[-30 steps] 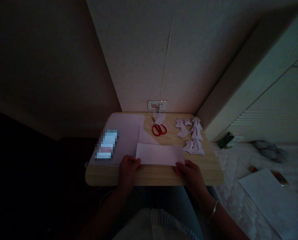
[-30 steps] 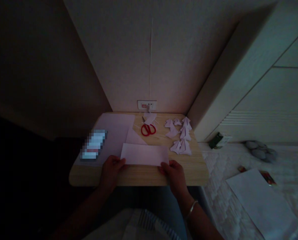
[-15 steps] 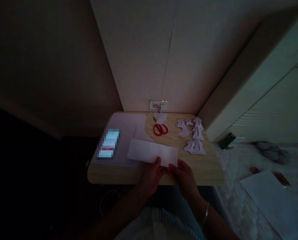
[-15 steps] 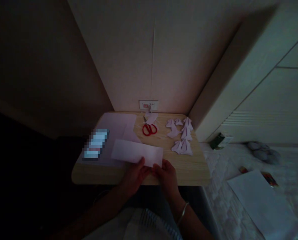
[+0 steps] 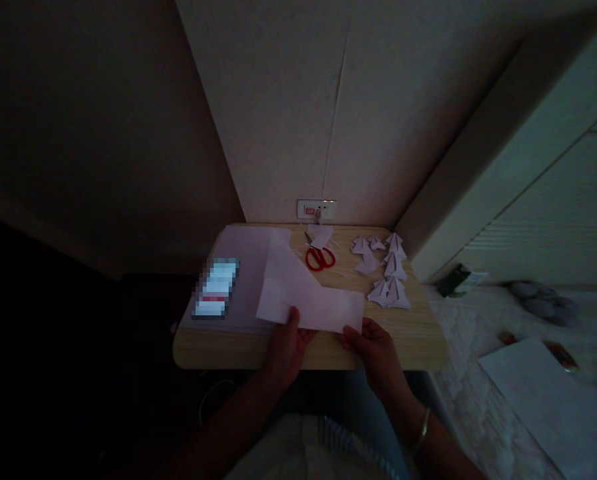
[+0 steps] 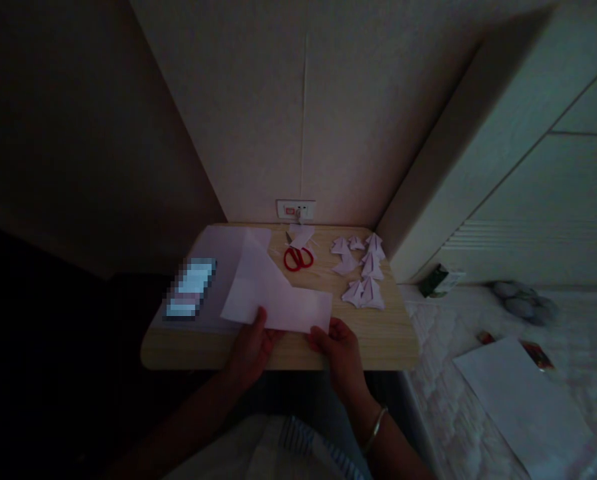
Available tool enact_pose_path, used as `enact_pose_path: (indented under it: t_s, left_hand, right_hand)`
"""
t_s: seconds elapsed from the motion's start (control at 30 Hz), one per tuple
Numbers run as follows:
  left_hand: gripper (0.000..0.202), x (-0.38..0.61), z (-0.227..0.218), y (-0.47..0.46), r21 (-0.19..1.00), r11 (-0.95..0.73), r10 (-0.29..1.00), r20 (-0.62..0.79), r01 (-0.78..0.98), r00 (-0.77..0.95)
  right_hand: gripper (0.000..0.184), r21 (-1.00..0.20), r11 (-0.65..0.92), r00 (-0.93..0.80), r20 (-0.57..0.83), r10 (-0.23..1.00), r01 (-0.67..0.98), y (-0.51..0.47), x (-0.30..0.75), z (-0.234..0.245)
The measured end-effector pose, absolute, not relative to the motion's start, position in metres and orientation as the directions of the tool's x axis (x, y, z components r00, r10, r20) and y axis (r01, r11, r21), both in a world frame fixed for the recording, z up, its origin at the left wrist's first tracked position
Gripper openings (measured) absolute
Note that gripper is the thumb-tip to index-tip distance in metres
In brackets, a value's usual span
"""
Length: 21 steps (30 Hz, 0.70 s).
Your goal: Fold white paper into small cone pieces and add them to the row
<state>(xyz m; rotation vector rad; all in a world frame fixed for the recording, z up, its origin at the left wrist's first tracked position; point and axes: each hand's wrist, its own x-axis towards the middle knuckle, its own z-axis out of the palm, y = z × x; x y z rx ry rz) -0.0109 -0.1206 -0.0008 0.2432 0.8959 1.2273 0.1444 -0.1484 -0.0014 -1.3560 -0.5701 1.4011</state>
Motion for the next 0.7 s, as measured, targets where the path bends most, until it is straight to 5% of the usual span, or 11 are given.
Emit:
enact_pose_path:
  t_s: [0.27,0.5,0.7]
  left_hand:
    - [0.025,-0.051,0.009,-0.111,0.676,0.423,0.878,-0.472,-0.604,0.086]
    - [0.017,-0.069,0.012,-0.114,0.769,0.564,0.824,-0.545,-0.299,0.153]
    - [0.023,-0.079,0.008,-0.115,0.786,0.557,0.83,-0.52,-0.268,0.202]
  right_hand:
    - [0.033,-0.865,-0.315,0.249,-0.428,0.869,-0.391,-0.147,0.161,0.0]
    - [0.035,-0.849,-0.322,0.267,-0.454,0.85,-0.418,-0.144,0.168,0.007]
    - [0.038,-0.856,-0.262,0.351,-0.436,0.828,-0.445,-0.14,0.172,0.007]
